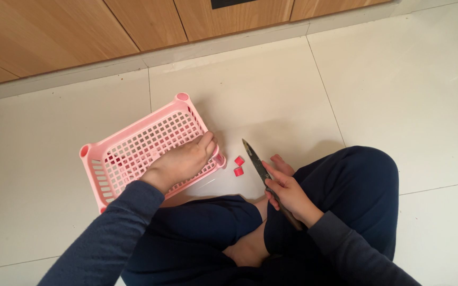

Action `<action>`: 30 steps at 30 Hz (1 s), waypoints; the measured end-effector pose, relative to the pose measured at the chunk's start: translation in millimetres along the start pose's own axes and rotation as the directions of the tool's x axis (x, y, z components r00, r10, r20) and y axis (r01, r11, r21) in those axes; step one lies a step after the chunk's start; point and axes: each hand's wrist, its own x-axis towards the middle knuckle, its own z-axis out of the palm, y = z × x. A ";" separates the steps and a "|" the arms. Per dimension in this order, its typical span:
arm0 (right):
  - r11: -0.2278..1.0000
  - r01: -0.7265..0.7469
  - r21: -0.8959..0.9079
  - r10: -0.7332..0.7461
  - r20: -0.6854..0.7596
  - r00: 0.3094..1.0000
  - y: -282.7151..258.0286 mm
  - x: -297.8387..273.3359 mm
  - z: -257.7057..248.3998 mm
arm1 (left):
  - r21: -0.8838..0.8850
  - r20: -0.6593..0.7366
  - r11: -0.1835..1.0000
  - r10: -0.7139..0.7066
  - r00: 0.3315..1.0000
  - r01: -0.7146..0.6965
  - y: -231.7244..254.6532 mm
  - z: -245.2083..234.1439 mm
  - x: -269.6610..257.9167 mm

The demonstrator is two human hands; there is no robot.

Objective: The person sits on the floor and uses a knife to pry off the corner caps of a pink plastic stool. They then remove the legs from the stool base and place the disassembled parts on the floor.

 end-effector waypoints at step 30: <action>0.948 0.218 -0.233 -0.240 -0.072 0.968 -79.6 -3.9 47.0 | -0.984 -0.102 0.173 -0.754 0.649 0.046 42.2 68.1 55.3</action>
